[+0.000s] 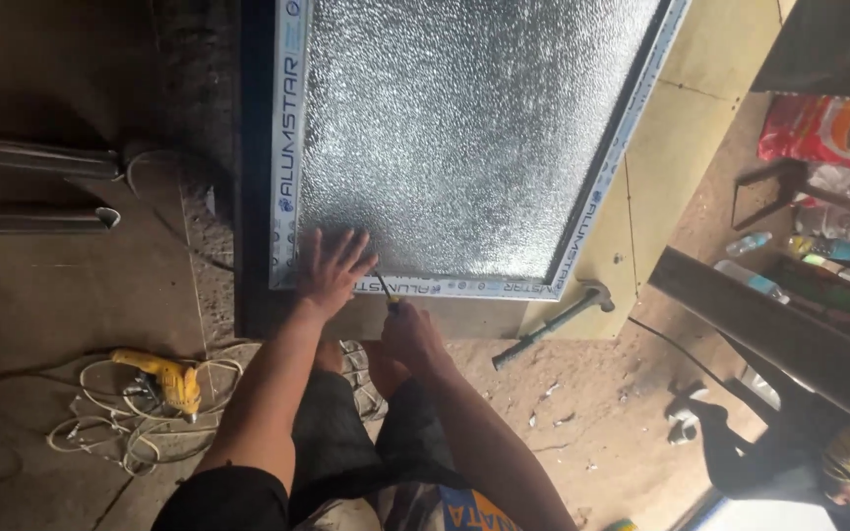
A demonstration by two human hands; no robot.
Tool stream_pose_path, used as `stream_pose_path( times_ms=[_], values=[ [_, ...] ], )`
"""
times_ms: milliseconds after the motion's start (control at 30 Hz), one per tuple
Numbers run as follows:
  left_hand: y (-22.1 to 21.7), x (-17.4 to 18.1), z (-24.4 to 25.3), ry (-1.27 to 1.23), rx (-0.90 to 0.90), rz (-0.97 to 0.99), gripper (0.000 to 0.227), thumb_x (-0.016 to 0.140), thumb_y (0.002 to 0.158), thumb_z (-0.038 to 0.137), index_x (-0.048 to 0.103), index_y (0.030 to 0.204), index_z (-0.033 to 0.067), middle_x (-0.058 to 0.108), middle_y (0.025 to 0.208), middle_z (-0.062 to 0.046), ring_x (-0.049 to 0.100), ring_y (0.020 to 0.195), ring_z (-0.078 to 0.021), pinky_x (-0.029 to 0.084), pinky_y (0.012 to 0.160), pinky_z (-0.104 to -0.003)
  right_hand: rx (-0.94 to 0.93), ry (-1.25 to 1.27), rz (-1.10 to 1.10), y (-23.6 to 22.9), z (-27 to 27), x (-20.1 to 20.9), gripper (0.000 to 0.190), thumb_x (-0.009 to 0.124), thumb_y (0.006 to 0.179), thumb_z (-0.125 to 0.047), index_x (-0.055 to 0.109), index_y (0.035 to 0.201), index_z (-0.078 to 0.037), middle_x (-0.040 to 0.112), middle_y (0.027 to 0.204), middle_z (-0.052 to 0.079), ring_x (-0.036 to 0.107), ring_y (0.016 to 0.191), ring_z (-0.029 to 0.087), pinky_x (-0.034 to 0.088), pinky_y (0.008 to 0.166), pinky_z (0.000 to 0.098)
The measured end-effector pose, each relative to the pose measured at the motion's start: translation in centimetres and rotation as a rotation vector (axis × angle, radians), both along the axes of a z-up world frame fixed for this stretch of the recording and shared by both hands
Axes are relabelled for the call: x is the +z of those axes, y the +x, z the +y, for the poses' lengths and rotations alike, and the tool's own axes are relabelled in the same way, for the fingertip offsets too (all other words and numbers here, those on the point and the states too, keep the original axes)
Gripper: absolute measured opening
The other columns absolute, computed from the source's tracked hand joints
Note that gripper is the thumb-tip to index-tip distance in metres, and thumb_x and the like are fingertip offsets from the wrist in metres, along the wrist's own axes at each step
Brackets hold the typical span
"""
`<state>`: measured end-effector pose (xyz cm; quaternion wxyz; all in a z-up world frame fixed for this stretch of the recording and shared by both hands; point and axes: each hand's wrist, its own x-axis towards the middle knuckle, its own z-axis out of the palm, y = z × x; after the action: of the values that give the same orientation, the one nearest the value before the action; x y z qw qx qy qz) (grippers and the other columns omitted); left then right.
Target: Securing a textured panel into a metal frame using a screwdriver and a hammer
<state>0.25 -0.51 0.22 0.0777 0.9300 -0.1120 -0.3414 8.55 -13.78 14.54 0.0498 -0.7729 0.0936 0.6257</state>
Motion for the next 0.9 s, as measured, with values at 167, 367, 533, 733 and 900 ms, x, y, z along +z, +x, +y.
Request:
stream_pose_path(
  times_ms=[167, 367, 533, 733, 900],
  values=[
    [-1.9, -2.8, -2.3, 0.011, 0.028, 0.046, 0.091, 0.076, 0.086, 0.051, 0.023, 0.16, 0.0438, 0.003, 0.174, 0.002, 0.005, 0.16, -0.0281, 0.009, 0.122, -0.074, 0.034, -0.04, 0.043, -0.3, -0.3, -0.5, 0.042, 0.043, 0.1, -0.022, 0.062, 0.132, -0.002, 0.074, 0.094, 0.02, 0.077, 0.086, 0.034, 0.054, 0.067, 0.0437],
    [-2.3, -3.0, -1.9, -0.095, 0.124, -0.08, 0.092, 0.089, 0.073, 0.04, 0.041, 0.152, 0.0405, 0.015, 0.172, 0.0, 0.016, 0.158, -0.0298, 0.012, 0.122, -0.075, 0.027, 0.024, 0.028, 0.0, 0.5, 1.0, 0.042, 0.042, 0.1, -0.02, 0.062, 0.134, -0.004, 0.075, 0.098, 0.023, 0.077, 0.094, 0.037, 0.054, 0.069, 0.0475],
    [-1.8, -4.7, -0.9, -0.23, 0.253, -0.183, 0.086, 0.089, 0.072, 0.019, 0.051, 0.148, 0.0328, 0.027, 0.171, -0.002, 0.029, 0.155, -0.0301, 0.016, 0.121, -0.075, 0.007, 0.054, 0.034, 0.7, 1.0, 1.3, 0.04, 0.043, 0.102, -0.019, 0.061, 0.133, -0.001, 0.074, 0.099, 0.024, 0.076, 0.089, 0.037, 0.054, 0.068, 0.0462],
    [-1.8, -4.5, -0.7, -0.192, 0.132, -0.091, 0.11, 0.095, 0.066, 0.028, 0.034, 0.158, 0.0201, 0.017, 0.173, -0.006, 0.022, 0.156, -0.0327, 0.015, 0.121, -0.077, -0.063, 0.047, 0.038, 1.1, 2.5, 2.5, 0.039, 0.046, 0.101, -0.02, 0.06, 0.129, 0.002, 0.074, 0.104, 0.029, 0.074, 0.1, 0.045, 0.057, 0.08, 0.0531],
    [-0.8, -3.2, -0.7, -0.202, 0.154, 0.05, 0.111, 0.091, 0.073, 0.028, 0.024, 0.161, 0.019, 0.01, 0.173, -0.004, 0.01, 0.159, -0.0302, 0.007, 0.123, -0.075, 0.045, 0.103, -0.047, 0.8, 2.3, 1.5, 0.03, 0.052, 0.099, -0.019, 0.066, 0.12, -0.002, 0.075, 0.092, 0.024, 0.077, 0.088, 0.04, 0.06, 0.069, 0.0469]
  ],
)
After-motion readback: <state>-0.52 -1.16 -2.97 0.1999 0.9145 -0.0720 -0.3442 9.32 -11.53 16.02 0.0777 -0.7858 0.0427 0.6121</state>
